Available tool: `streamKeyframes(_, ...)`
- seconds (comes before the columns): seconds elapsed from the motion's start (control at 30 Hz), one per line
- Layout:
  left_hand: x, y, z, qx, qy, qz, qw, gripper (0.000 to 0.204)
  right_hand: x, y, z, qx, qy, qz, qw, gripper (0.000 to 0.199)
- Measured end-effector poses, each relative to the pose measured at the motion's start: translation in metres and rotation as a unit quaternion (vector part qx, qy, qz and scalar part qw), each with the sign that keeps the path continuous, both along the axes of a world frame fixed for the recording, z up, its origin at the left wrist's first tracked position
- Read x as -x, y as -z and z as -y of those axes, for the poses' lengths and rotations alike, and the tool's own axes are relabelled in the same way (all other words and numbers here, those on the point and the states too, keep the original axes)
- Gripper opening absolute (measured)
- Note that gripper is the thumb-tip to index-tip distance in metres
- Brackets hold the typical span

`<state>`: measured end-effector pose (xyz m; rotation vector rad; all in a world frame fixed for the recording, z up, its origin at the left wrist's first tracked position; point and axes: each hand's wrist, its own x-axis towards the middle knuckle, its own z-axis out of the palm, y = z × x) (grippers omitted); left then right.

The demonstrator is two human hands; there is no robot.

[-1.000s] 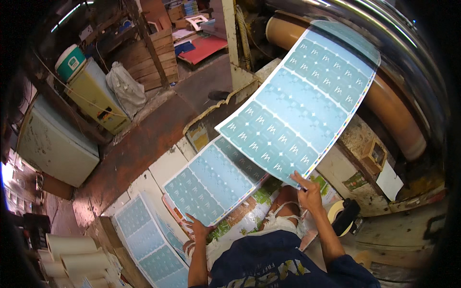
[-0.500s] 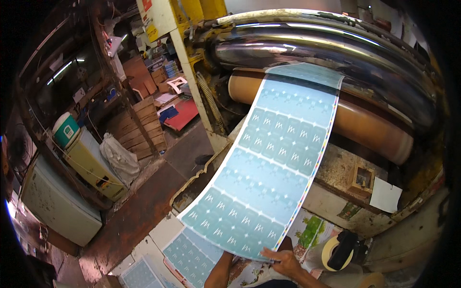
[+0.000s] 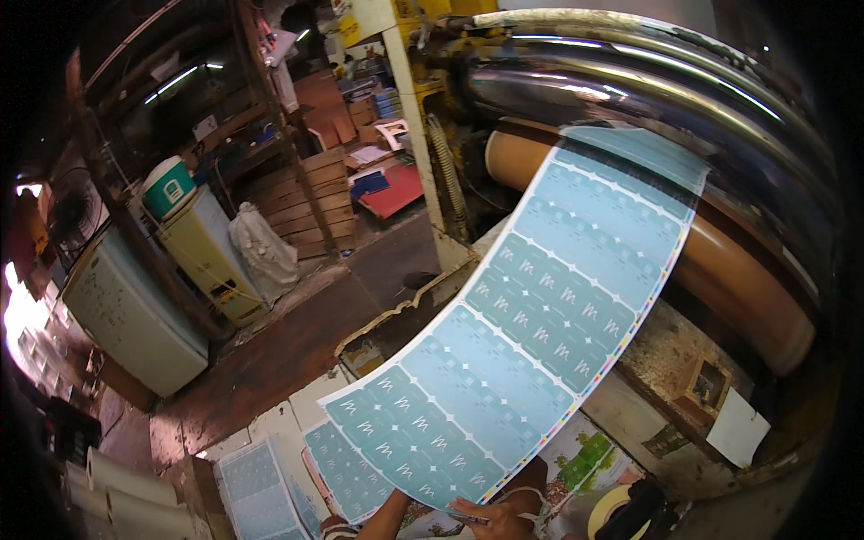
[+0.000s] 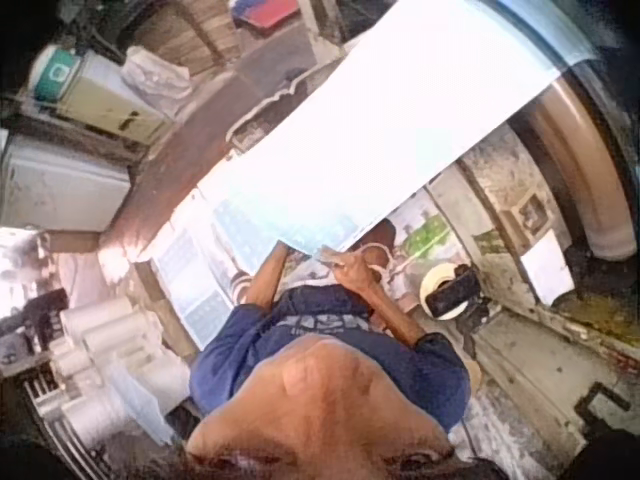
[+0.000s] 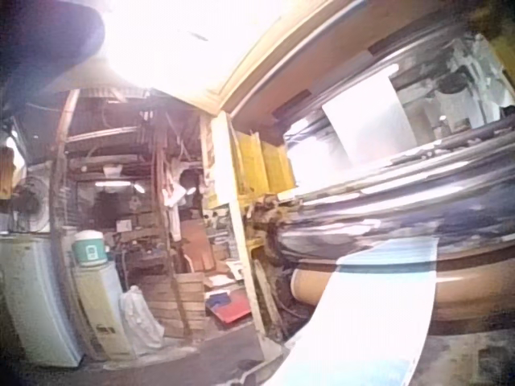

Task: The person uses scissors to cut printed sheets emerging from a rolling machine and stacks the finished sheets on the floor.

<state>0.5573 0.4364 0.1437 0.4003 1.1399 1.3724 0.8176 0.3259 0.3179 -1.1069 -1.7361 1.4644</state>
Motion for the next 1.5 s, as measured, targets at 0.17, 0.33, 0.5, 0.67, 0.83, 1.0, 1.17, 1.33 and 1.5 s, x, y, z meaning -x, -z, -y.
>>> streamKeyframes(0.17,-0.023,-0.162,0.040,-0.056,-0.013,0.216,0.975,0.069,0.006,0.022,0.001,-0.153,0.044,-0.004,0.987,0.052)
streamKeyframes(0.33,0.003,-0.159,0.065,0.059,-0.018,0.000,0.998,0.051,0.003,-0.026,-0.028,-0.106,-0.120,0.089,0.983,0.046)
streamKeyframes(0.5,-0.026,-0.250,0.082,0.047,-0.028,-0.125,0.991,0.055,-0.004,-0.073,-0.036,0.003,-0.287,0.075,0.955,0.047)
streamKeyframes(0.67,0.069,-0.248,0.148,0.013,-0.102,-0.190,0.976,0.053,-0.040,-0.215,-0.053,0.160,-0.084,0.047,0.982,0.037)
streamKeyframes(0.83,0.063,-0.249,0.146,0.064,-0.156,-0.270,0.948,0.049,-0.180,-0.268,-0.145,-0.071,0.393,-0.013,0.917,0.021)
streamKeyframes(1.0,0.027,-0.267,0.117,-0.007,-0.093,-0.210,0.973,0.042,-0.353,-0.264,-0.254,-0.177,0.525,0.013,0.832,0.033)
streamKeyframes(1.17,0.000,-0.222,0.102,-0.004,-0.071,-0.263,0.962,0.042,-0.452,-0.204,-0.329,-0.176,0.502,0.013,0.847,0.035)
streamKeyframes(1.33,-0.008,-0.252,0.093,0.008,-0.092,-0.250,0.964,0.044,-0.445,-0.191,-0.357,-0.100,0.437,-0.033,0.893,0.031)
streamKeyframes(1.5,-0.059,-0.291,0.061,0.057,-0.091,-0.247,0.963,0.048,-0.516,-0.217,-0.396,-0.389,0.471,0.243,0.753,0.050)
